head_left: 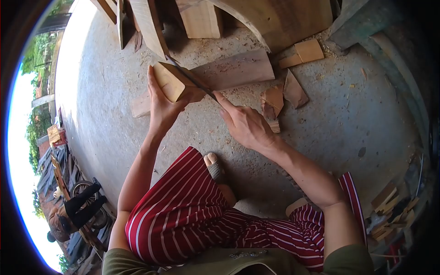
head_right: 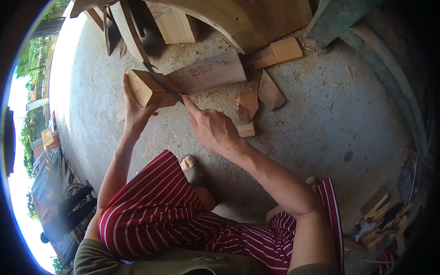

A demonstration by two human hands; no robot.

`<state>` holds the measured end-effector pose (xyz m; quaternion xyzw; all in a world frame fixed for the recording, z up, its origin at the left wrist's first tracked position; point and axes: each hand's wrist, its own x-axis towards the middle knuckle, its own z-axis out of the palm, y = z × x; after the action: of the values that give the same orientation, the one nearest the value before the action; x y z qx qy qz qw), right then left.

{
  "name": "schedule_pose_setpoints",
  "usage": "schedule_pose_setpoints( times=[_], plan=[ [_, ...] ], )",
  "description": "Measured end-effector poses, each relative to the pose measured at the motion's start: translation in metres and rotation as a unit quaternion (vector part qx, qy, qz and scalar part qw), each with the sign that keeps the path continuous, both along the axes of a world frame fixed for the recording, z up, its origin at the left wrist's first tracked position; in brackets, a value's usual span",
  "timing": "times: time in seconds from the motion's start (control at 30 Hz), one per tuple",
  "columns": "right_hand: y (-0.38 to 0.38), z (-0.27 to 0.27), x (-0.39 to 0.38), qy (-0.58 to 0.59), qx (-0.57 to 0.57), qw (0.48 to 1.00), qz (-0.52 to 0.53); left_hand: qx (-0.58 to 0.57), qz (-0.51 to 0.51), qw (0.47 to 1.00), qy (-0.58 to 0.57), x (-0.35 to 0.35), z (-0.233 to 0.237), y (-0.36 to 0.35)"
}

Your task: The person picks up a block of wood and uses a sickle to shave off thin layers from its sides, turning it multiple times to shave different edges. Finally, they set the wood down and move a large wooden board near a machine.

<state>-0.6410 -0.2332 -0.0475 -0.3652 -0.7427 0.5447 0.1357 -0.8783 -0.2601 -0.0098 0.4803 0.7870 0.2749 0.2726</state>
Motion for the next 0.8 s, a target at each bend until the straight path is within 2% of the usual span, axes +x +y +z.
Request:
schedule_pose_setpoints(
  times=[0.03,0.1,0.13,0.17,0.3,0.4,0.43,0.5,0.57,0.63,0.67,0.73,0.8],
  plan=[
    [-0.004,0.009,0.005,-0.003,-0.013,1.0,-0.011,-0.023,0.019,0.998,-0.049,0.006,0.006,-0.002],
    [-0.011,0.02,0.012,0.053,0.017,0.998,-0.003,-0.033,0.031,0.997,-0.066,0.013,0.008,-0.007],
    [-0.015,0.016,0.013,0.097,0.022,0.995,-0.022,-0.02,0.018,0.999,-0.03,0.009,0.003,-0.009],
    [-0.015,0.011,0.012,0.098,0.017,0.995,-0.024,-0.005,0.007,1.0,0.008,0.005,-0.002,-0.012],
    [0.004,-0.008,0.006,0.019,-0.012,1.0,-0.003,-0.016,0.002,1.0,0.003,0.006,0.004,-0.006],
    [0.006,-0.002,0.008,0.044,-0.036,0.998,0.005,0.007,0.004,1.0,-0.003,0.007,-0.001,-0.007],
    [0.003,0.007,0.012,0.039,-0.046,0.998,0.01,-0.026,0.042,0.997,-0.06,0.019,0.01,-0.004],
    [-0.005,0.018,0.011,0.102,-0.022,0.994,-0.016,-0.009,-0.001,1.0,-0.002,0.006,0.001,-0.008],
    [-0.002,0.001,0.005,0.111,-0.033,0.993,-0.009,-0.01,0.009,1.0,0.01,0.008,0.005,-0.009],
    [0.003,-0.03,-0.001,0.045,-0.022,0.999,-0.02,0.001,-0.006,0.999,0.053,0.012,0.003,-0.006],
    [0.003,-0.051,-0.009,0.033,0.011,0.999,-0.034,0.004,-0.007,1.0,0.024,0.006,0.001,-0.006],
    [0.011,-0.029,-0.006,0.045,0.003,0.998,-0.039,0.018,-0.009,1.0,0.0,0.007,-0.001,-0.002],
    [0.008,0.009,0.006,0.034,-0.056,0.998,0.011,0.005,0.006,0.999,-0.042,0.014,0.004,-0.007]
  ],
)
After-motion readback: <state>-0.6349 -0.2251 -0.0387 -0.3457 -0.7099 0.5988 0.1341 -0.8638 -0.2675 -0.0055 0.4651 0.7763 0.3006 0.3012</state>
